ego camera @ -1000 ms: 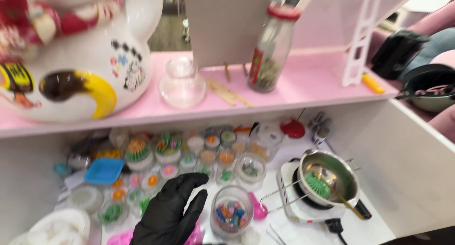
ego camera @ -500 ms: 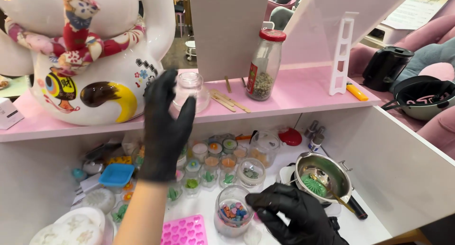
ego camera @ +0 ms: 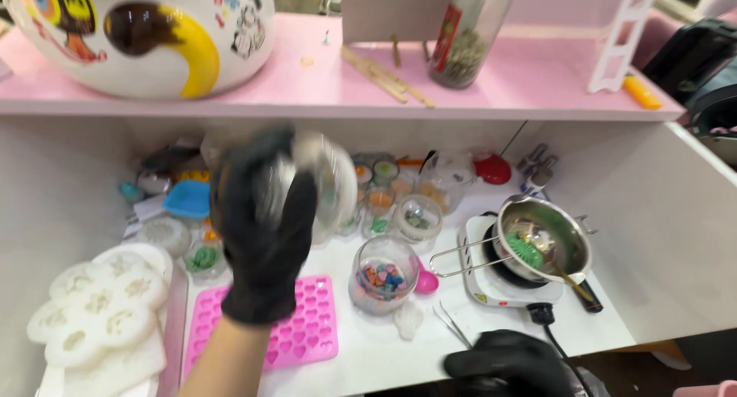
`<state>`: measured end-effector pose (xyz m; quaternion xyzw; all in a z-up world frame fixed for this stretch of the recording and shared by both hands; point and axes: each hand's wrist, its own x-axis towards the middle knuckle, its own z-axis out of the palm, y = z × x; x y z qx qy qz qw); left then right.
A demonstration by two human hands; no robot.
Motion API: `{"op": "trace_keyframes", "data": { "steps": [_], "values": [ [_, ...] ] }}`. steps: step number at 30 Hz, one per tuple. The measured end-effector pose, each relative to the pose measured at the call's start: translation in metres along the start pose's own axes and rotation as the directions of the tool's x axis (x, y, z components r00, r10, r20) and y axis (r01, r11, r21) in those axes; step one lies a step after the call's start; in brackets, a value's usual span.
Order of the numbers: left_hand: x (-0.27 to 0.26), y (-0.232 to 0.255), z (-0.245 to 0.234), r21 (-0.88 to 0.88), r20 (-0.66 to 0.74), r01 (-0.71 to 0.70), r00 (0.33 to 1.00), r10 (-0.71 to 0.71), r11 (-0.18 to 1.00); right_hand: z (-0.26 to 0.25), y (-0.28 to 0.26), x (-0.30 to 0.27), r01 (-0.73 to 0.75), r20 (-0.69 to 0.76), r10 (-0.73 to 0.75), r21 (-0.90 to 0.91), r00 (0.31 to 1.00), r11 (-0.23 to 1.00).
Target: Melt green wax and arrange decorative wax embeds into a glass container.
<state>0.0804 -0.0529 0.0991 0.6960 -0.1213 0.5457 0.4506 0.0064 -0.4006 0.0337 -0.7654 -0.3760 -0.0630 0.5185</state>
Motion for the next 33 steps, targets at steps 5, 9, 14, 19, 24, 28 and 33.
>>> {"op": "trace_keyframes", "data": {
  "steps": [5, 9, 14, 19, 24, 28, 33],
  "values": [
    [-0.17, -0.033, -0.045, -0.374, 0.049, 0.697, 0.673, -0.738, 0.611, 0.089, 0.001, 0.028, -0.265, 0.185, 0.248, 0.072, 0.951, 0.961],
    [-0.236, -0.042, -0.07, -0.459, 0.302, 0.819, 0.507, -0.807, 0.343, 0.123, 0.001, 0.069, -0.242, 0.362, 0.321, -0.247, 0.875, 0.938],
    [-0.202, -0.047, -0.104, -0.212, 0.395, 0.849, 0.528, -0.752, 0.484, 0.145, 0.008, 0.096, 0.201, 0.45, 0.007, -0.414, 0.893, 0.888],
    [-0.184, -0.074, -0.109, -0.176, 0.551, 0.937, 0.349, -0.758, 0.303, 0.148, -0.011, 0.123, 0.376, 0.465, -0.056, -0.632, 0.884, 0.677],
    [-0.147, -0.093, -0.072, -0.169, 0.627, 0.98, 0.191, -0.755, 0.108, 0.154, -0.01, 0.116, 0.241, 0.318, -0.028, -0.656, 0.948, 0.715],
    [-0.138, -0.1, -0.034, -0.1, 0.466, 0.982, 0.187, -0.865, 0.158, 0.144, -0.009, 0.099, 0.191, 0.196, -0.087, -0.608, 0.977, 0.771],
    [-0.16, -0.109, -0.007, -0.035, 0.434, 0.943, 0.312, -0.845, 0.33, 0.112, 0.026, 0.044, 0.05, 0.157, 0.055, -0.596, 0.986, 0.801]
  ]
}}
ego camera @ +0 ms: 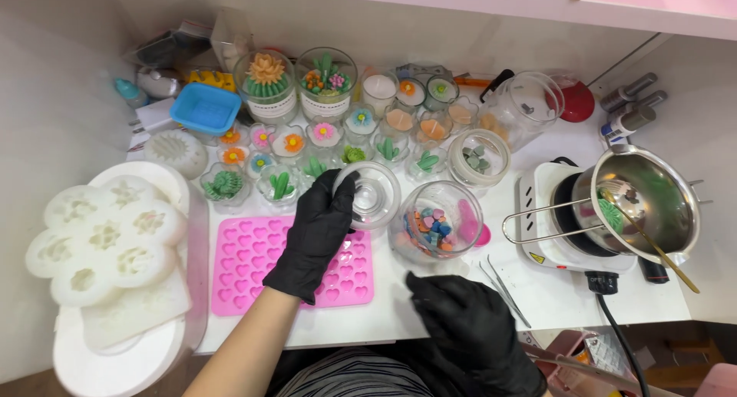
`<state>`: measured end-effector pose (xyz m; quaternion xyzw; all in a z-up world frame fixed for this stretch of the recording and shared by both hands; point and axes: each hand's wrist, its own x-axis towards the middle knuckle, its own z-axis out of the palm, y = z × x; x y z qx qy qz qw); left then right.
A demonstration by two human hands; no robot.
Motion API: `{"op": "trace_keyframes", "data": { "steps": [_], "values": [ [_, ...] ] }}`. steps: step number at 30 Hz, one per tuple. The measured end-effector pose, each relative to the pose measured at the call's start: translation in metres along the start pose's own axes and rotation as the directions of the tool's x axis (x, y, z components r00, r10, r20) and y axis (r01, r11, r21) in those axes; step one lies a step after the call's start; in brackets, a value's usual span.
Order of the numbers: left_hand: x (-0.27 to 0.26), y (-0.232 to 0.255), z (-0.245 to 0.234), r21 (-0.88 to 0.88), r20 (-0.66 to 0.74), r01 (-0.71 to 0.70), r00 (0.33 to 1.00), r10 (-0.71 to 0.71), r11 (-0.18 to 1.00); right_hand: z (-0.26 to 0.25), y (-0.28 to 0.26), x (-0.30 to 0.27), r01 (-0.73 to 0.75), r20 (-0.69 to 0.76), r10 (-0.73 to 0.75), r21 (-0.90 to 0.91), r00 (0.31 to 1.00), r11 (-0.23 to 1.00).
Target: Melt green wax and arrange decorative wax embeds into a glass container.
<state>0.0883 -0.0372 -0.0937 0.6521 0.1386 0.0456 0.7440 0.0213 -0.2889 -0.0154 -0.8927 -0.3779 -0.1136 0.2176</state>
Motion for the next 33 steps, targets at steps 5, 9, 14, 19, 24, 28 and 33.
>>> {"op": "trace_keyframes", "data": {
  "steps": [5, 9, 14, 19, 24, 28, 33],
  "values": [
    [0.009, -0.006, 0.008, -0.065, 0.01, -0.022, 1.0, 0.023, 0.998, -0.008, 0.03, -0.028, -0.301, -0.035, 0.303, 0.053, 0.952, 0.952],
    [0.006, 0.001, 0.008, 0.06, -0.024, -0.099, 0.995, 0.101, 0.993, -0.005, 0.051, -0.039, -0.462, -0.17, 0.456, 0.007, 0.873, 0.887],
    [-0.01, 0.035, 0.01, 0.463, -0.061, -0.219, 0.959, 0.277, 0.859, -0.011, 0.068, -0.054, -0.613, -0.126, 0.608, -0.002, 0.784, 0.79],
    [-0.025, 0.066, 0.013, 0.67, -0.12, -0.01, 0.985, 0.121, 0.742, 0.007, 0.088, -0.085, -0.647, -0.027, 0.649, -0.11, 0.76, 0.754],
    [-0.034, 0.062, -0.002, 0.623, -0.099, -0.099, 0.974, 0.204, 0.776, -0.004, 0.08, -0.095, -0.658, -0.096, 0.651, -0.141, 0.753, 0.74],
    [-0.047, 0.083, -0.013, 0.641, -0.115, 0.018, 0.991, 0.073, 0.767, -0.005, 0.078, -0.098, -0.508, -0.169, 0.499, -0.011, 0.85, 0.861],
    [-0.071, 0.043, -0.041, 0.567, -0.125, 0.111, 0.991, -0.048, 0.816, 0.002, 0.052, -0.053, -0.199, -0.037, 0.207, 0.152, 0.978, 0.968]
  ]
}}
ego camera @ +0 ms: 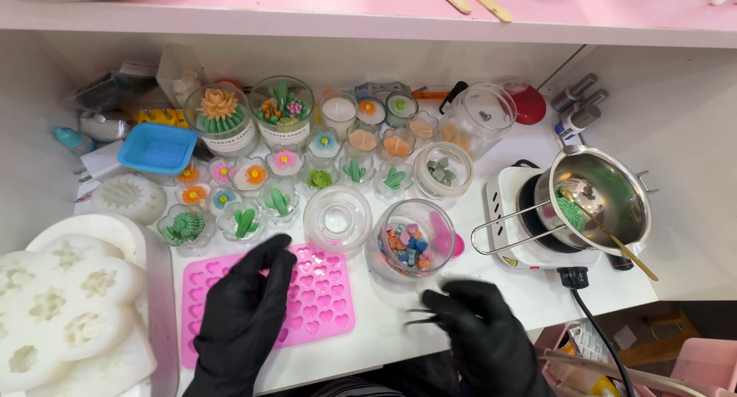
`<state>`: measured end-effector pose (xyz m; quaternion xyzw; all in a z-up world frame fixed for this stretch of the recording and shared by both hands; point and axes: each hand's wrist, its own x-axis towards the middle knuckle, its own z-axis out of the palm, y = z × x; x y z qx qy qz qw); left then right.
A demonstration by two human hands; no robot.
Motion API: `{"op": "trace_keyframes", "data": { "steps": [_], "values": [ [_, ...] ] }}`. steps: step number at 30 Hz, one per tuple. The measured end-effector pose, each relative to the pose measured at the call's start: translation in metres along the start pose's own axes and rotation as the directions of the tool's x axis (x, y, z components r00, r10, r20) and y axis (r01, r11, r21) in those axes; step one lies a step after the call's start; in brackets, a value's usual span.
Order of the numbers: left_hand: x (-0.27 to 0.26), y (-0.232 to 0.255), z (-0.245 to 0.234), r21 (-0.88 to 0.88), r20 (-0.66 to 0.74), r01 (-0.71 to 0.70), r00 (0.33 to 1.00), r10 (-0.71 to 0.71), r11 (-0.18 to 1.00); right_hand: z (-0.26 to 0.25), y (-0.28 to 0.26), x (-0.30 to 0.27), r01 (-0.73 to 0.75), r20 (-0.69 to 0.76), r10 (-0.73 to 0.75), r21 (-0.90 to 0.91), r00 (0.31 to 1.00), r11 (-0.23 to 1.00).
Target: Melt green wax and arrange decorative wax embeds into a glass container.
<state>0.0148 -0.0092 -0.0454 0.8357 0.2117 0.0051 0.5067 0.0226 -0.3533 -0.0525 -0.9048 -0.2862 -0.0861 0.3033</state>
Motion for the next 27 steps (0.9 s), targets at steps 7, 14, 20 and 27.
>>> {"op": "trace_keyframes", "data": {
  "steps": [7, 14, 20, 27],
  "values": [
    [-0.024, -0.031, 0.016, -0.583, 0.384, 0.185, 0.921, 0.067, 0.791, 0.032, -0.021, 0.028, -0.143, 0.178, 0.147, -0.036, 0.973, 0.989],
    [-0.03, -0.028, 0.036, -0.489, 0.718, 0.494, 0.696, 0.01, 0.719, -0.001, -0.053, -0.018, -0.101, 0.221, 0.078, 0.093, 0.972, 0.991],
    [-0.028, -0.016, 0.029, -0.598, 0.774, 0.798, 0.599, 0.205, -0.076, -0.027, -0.08, -0.043, -0.619, 0.51, 0.354, 0.674, 0.784, 0.403],
    [0.016, -0.015, -0.007, -0.787, 0.33, 0.576, 0.697, 0.637, -0.223, -0.071, -0.157, 0.094, 0.0, 0.083, 0.007, -0.083, 0.997, 0.997]
  ]
}}
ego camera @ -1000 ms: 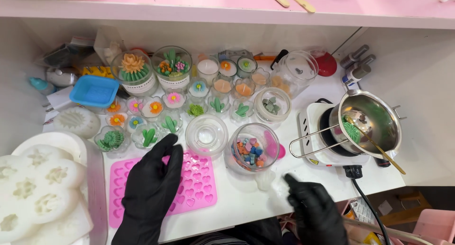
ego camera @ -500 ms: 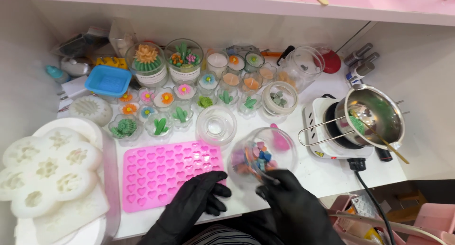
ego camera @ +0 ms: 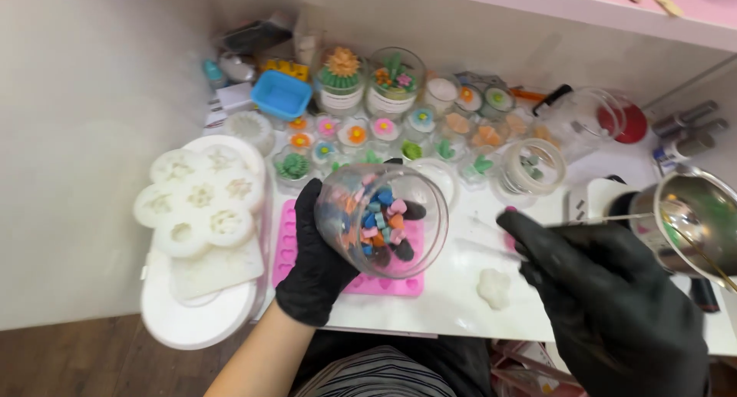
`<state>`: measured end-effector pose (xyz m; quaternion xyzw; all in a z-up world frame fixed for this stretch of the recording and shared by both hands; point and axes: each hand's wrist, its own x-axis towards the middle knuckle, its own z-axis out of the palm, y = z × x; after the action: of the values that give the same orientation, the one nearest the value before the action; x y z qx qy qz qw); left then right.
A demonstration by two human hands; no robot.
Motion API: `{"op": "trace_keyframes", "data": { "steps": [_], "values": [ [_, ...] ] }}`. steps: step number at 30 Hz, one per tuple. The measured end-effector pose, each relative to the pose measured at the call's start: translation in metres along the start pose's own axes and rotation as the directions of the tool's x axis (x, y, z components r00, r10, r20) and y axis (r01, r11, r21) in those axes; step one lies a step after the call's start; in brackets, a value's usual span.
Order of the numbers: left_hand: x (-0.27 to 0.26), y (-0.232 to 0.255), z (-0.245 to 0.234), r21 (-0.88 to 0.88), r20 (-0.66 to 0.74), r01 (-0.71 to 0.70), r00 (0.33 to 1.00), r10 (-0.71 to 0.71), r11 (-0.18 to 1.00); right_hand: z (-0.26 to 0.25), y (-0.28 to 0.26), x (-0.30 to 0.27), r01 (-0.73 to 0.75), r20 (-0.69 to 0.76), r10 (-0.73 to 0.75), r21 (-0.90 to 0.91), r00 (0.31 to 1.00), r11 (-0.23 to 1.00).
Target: Melt green wax and arrange decorative wax embeds into a glass container.
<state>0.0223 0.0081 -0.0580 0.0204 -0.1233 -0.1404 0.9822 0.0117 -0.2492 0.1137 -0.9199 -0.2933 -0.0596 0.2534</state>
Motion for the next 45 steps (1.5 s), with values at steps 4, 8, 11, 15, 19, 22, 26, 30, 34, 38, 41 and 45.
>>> {"op": "trace_keyframes", "data": {
  "steps": [4, 8, 11, 15, 19, 22, 26, 30, 34, 38, 41, 45],
  "values": [
    [0.002, 0.017, -0.024, 0.031, -0.207, -0.176, 0.962, 0.178, 0.984, 0.013, 0.003, 0.033, 0.269, 0.198, -0.262, -0.005, 0.944, 0.963],
    [-0.004, 0.018, -0.045, 0.129, -0.272, -0.242, 0.924, 0.269, 0.962, 0.041, -0.005, 0.06, 0.298, 0.243, -0.266, -0.106, 0.933, 0.949],
    [-0.007, 0.017, -0.063, 0.164, -0.226, -0.24, 0.935, 0.273, 0.957, 0.057, -0.016, 0.08, 0.335, 0.289, -0.258, -0.262, 0.922, 0.905],
    [-0.007, 0.016, -0.066, 0.156, -0.367, -0.258, 0.881, 0.298, 0.954, 0.07, -0.014, 0.093, 0.406, 0.302, -0.347, -0.161, 0.888, 0.9],
    [-0.011, 0.016, -0.08, 0.158, -0.376, -0.253, 0.878, 0.295, 0.954, 0.081, -0.012, 0.098, 0.39, 0.362, -0.316, -0.152, 0.877, 0.908],
    [-0.013, 0.016, -0.083, 0.145, -0.335, -0.269, 0.892, 0.303, 0.952, 0.073, -0.015, 0.096, 0.267, 0.294, -0.229, -0.093, 0.928, 0.959],
    [-0.012, 0.024, -0.054, 0.111, -0.372, -0.295, 0.873, 0.315, 0.949, 0.059, -0.001, 0.085, 0.26, 0.155, -0.258, 0.008, 0.954, 0.966],
    [-0.014, 0.029, -0.05, 0.17, -0.301, -0.316, 0.885, 0.355, 0.933, 0.035, 0.004, 0.078, 0.083, 0.069, -0.082, -0.009, 0.994, 0.997],
    [-0.017, 0.032, -0.049, 0.223, -0.283, -0.366, 0.863, 0.419, 0.904, 0.026, 0.02, 0.073, -0.088, -0.096, 0.088, 0.006, 0.991, 0.996],
    [-0.024, 0.03, -0.037, 0.214, -0.309, -0.375, 0.85, 0.427, 0.902, 0.029, 0.039, 0.072, -0.125, -0.134, 0.135, 0.079, 0.982, 0.989],
    [-0.019, 0.028, -0.022, 0.188, -0.35, -0.376, 0.837, 0.42, 0.907, 0.034, 0.05, 0.076, -0.095, -0.078, 0.093, -0.016, 0.993, 0.995],
    [-0.025, 0.025, -0.036, 0.269, -0.359, -0.421, 0.791, 0.496, 0.866, 0.057, 0.056, 0.078, -0.078, 0.015, 0.081, -0.139, 0.997, 0.987]
  ]
}}
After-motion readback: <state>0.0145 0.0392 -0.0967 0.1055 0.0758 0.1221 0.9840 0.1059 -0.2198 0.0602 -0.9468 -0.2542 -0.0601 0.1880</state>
